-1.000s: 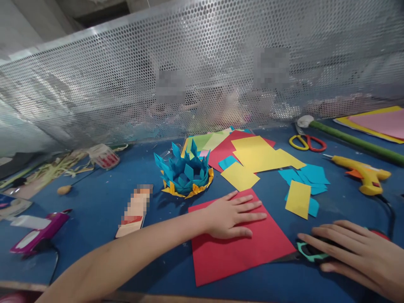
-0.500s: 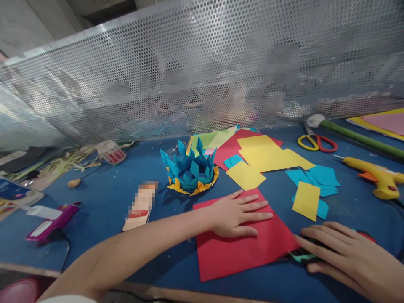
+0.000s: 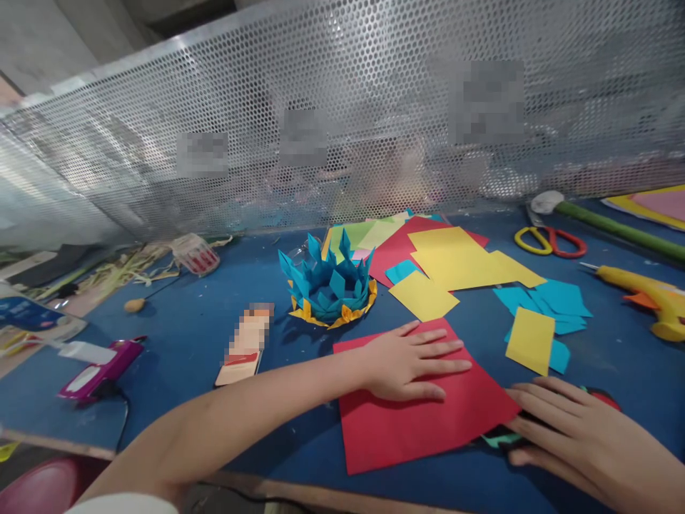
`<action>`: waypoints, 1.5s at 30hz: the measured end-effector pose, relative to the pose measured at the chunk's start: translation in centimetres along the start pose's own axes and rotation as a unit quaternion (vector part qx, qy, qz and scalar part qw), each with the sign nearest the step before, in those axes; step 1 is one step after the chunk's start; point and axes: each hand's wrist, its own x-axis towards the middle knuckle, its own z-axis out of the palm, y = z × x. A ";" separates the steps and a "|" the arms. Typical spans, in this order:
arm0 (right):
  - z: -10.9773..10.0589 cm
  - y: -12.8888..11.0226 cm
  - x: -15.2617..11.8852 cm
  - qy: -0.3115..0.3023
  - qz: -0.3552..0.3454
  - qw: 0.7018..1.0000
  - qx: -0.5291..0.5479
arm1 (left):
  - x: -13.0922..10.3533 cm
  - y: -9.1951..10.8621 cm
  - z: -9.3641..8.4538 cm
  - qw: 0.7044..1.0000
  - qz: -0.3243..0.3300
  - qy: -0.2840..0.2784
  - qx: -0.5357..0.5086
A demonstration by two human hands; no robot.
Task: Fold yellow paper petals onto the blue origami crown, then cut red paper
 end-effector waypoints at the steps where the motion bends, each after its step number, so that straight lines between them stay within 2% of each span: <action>1: 0.0 -0.1 0.2 -0.002 -0.001 1.000 0.000 | 0.0 0.0 0.1 1.000 0.000 0.001 0.001; 5: 0.2 -0.5 0.8 -0.002 -0.016 1.000 -0.002 | 0.0 -0.2 0.2 1.000 0.007 0.011 0.004; 16: 0.5 -1.6 1.5 -0.008 -0.001 1.000 0.004 | -0.1 -0.1 0.2 1.000 0.010 0.012 0.005; 21: 1.0 -1.8 1.8 -0.007 -0.023 1.000 -0.002 | -0.2 0.0 0.2 1.000 0.011 0.020 0.006; 26: 1.4 -2.4 2.2 0.014 0.035 0.999 0.002 | -0.2 -0.1 0.2 1.000 0.012 0.019 0.018; 30: 1.4 -3.2 3.0 0.013 0.008 1.000 0.015 | -0.2 -0.1 0.3 0.999 0.013 0.024 0.018; 34: 1.4 -4.0 3.6 0.043 0.089 0.994 0.043 | -0.2 -0.1 0.3 0.999 0.015 0.020 0.021; 37: 1.4 -4.1 3.7 0.027 0.038 0.998 0.030 | -0.2 -0.2 0.3 0.999 0.015 0.025 0.025; 39: 1.7 -4.3 3.6 0.025 0.035 0.999 0.029 | -0.1 -0.2 0.4 0.999 0.019 0.030 0.029; 43: 2.7 -5.8 2.8 0.056 0.106 0.990 0.070 | -0.3 0.0 0.5 0.996 0.005 0.069 0.048; 45: 3.1 -6.4 2.3 0.048 0.105 0.990 0.083 | -1.0 0.3 0.6 0.994 -0.022 0.092 0.052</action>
